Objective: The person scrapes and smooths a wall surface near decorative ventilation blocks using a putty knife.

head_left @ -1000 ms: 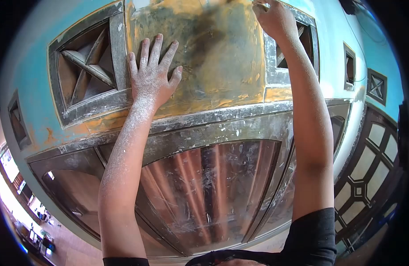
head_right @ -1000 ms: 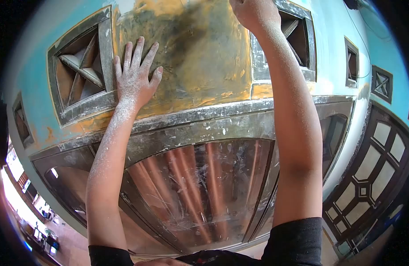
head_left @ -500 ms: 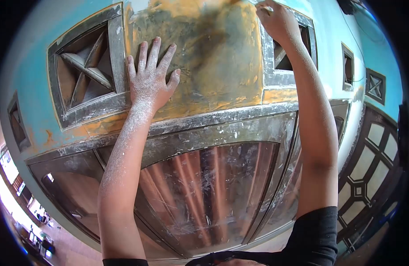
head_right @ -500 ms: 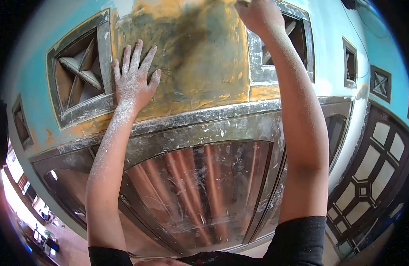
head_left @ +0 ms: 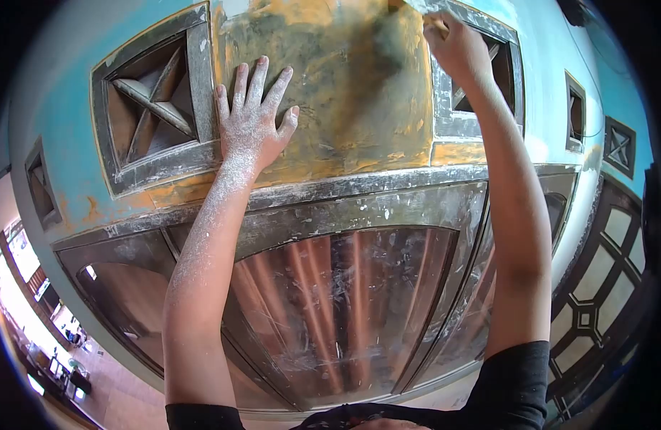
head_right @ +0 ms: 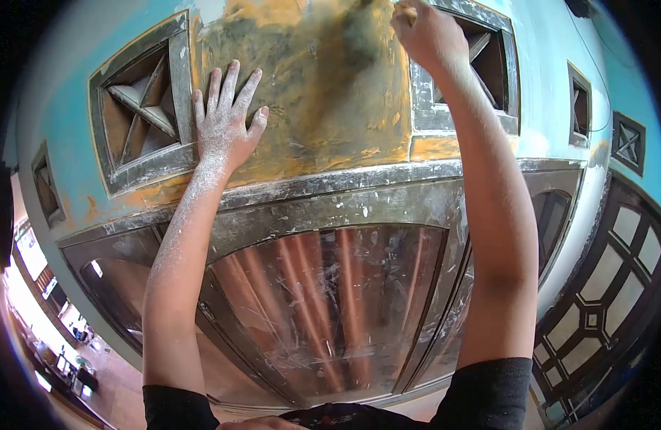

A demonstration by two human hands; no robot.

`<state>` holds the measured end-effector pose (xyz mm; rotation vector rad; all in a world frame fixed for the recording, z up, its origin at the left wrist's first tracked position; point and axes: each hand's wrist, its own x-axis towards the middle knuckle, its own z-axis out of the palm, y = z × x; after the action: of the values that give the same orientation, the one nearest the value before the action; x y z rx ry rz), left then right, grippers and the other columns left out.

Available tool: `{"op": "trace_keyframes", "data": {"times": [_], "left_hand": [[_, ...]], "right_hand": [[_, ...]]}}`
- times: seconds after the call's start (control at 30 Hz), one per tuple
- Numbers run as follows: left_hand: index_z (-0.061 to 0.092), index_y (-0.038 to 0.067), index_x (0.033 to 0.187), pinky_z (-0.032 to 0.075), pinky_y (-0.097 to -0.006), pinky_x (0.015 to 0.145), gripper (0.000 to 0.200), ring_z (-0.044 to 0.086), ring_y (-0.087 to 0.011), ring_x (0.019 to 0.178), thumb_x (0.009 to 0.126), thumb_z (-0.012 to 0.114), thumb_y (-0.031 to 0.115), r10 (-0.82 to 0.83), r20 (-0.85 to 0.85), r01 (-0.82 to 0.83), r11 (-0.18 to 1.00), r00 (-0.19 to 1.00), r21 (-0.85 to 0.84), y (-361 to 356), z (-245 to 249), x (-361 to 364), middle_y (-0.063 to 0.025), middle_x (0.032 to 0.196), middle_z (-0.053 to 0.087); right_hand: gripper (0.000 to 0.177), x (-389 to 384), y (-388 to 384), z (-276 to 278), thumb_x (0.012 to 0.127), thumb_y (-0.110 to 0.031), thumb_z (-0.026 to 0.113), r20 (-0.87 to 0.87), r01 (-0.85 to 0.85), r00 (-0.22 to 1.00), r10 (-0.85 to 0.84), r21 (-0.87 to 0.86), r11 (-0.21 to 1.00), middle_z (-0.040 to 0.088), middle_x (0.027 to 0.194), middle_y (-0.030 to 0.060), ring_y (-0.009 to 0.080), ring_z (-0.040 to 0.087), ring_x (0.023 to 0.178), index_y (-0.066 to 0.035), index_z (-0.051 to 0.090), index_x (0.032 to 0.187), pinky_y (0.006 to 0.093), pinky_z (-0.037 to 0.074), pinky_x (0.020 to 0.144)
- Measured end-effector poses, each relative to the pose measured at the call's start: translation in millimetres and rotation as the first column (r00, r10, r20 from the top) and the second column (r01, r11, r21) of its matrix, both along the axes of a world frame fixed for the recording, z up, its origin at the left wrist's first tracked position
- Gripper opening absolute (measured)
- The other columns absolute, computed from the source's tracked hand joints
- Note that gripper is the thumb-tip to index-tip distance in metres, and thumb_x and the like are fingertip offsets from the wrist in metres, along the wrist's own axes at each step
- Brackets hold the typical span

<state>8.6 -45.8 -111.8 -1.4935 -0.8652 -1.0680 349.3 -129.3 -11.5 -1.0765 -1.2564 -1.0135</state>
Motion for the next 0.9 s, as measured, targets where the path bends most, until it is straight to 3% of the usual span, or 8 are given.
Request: {"op": "trace_keyframes", "data": {"times": [0.07,0.27,0.4,0.43,0.53,0.7,0.77,0.9], "left_hand": [[0.032,0.033,0.161,0.012,-0.0625,0.124,0.067,0.018,-0.0333,0.157,0.1,0.055,0.045,0.001,0.015,-0.001,1.0,1.0,-0.011,0,0,0,-0.0058,0.171,0.02],[0.035,0.032,0.16,0.015,-0.0637,0.123,0.069,0.02,-0.0357,0.156,0.097,0.058,0.044,0.019,-0.023,-0.018,1.0,1.0,0.005,1,9,-4,-0.0069,0.17,0.022],[0.035,0.031,0.16,0.016,-0.0637,0.123,0.066,0.022,-0.0378,0.155,0.099,0.056,0.046,-0.053,-0.065,0.061,0.991,0.996,0.122,13,71,-10,-0.0084,0.169,0.024],[0.033,0.031,0.161,0.016,-0.062,0.123,0.066,0.022,-0.0365,0.155,0.1,0.054,0.048,0.033,-0.044,-0.027,0.99,0.998,0.138,16,87,-10,-0.0078,0.17,0.024],[0.03,0.034,0.162,0.015,-0.0588,0.125,0.063,0.019,-0.0323,0.157,0.104,0.048,0.05,0.07,-0.038,-0.061,0.979,0.997,0.197,26,124,-9,-0.0051,0.171,0.021],[0.031,0.035,0.162,0.016,-0.0561,0.125,0.057,0.018,-0.0301,0.157,0.107,0.044,0.047,0.054,0.008,-0.054,0.975,0.999,0.214,36,126,-10,-0.003,0.171,0.022],[0.033,0.034,0.161,0.016,-0.0569,0.125,0.056,0.021,-0.0312,0.156,0.107,0.043,0.046,-0.039,-0.03,0.046,0.964,0.999,0.263,37,125,-13,-0.0036,0.17,0.025],[0.034,0.032,0.16,0.017,-0.0592,0.124,0.058,0.022,-0.0319,0.156,0.105,0.046,0.045,-0.061,0.014,0.055,0.966,0.998,0.253,33,101,-8,-0.0065,0.169,0.026]], "right_hand": [[0.037,6,11,-14,0.094,-0.041,0.061,0.007,0.064,0.998,-0.064,0.005,0.998,0.075,0.095,0.0194,0.0424,0.072,0.091,-0.022,0.065,0.126,0.0529,0.057,0.082],[0.033,11,12,-49,0.096,-0.039,0.061,-0.027,0.022,0.999,-0.023,-0.014,1.0,0.075,0.094,0.0188,0.0413,0.072,0.09,-0.021,0.063,0.124,0.0529,0.057,0.079],[0.033,6,-3,-31,0.096,-0.04,0.06,-0.063,0.017,0.998,-0.021,-0.067,0.998,0.075,0.1,0.0183,0.0398,0.072,0.096,-0.021,0.064,0.123,0.0533,0.057,0.085],[0.033,6,-4,-26,0.096,-0.04,0.06,-0.068,0.017,0.997,-0.021,-0.063,0.998,0.075,0.1,0.0183,0.0398,0.072,0.096,-0.021,0.064,0.123,0.0533,0.057,0.085],[0.036,5,-4,-11,0.096,-0.042,0.059,-0.056,0.076,0.995,-0.08,-0.072,0.995,0.076,0.101,0.0171,0.0385,0.073,0.097,-0.023,0.065,0.126,0.0513,0.057,0.087],[0.036,12,7,-12,0.096,-0.041,0.059,-0.005,0.058,0.998,-0.059,-0.038,0.998,0.076,0.099,0.0167,0.0393,0.073,0.094,-0.022,0.065,0.126,0.0526,0.058,0.086],[0.036,12,16,-26,0.097,-0.041,0.059,0.025,0.011,1.0,-0.011,0.006,1.0,0.075,0.097,0.0176,0.0399,0.073,0.093,-0.021,0.062,0.127,0.0541,0.057,0.084],[0.04,1,30,-41,0.096,-0.04,0.058,-0.049,0.001,0.999,-0.004,-0.06,0.998,0.074,0.095,0.0212,0.0432,0.073,0.09,-0.022,0.057,0.132,0.0556,0.057,0.081]]}}
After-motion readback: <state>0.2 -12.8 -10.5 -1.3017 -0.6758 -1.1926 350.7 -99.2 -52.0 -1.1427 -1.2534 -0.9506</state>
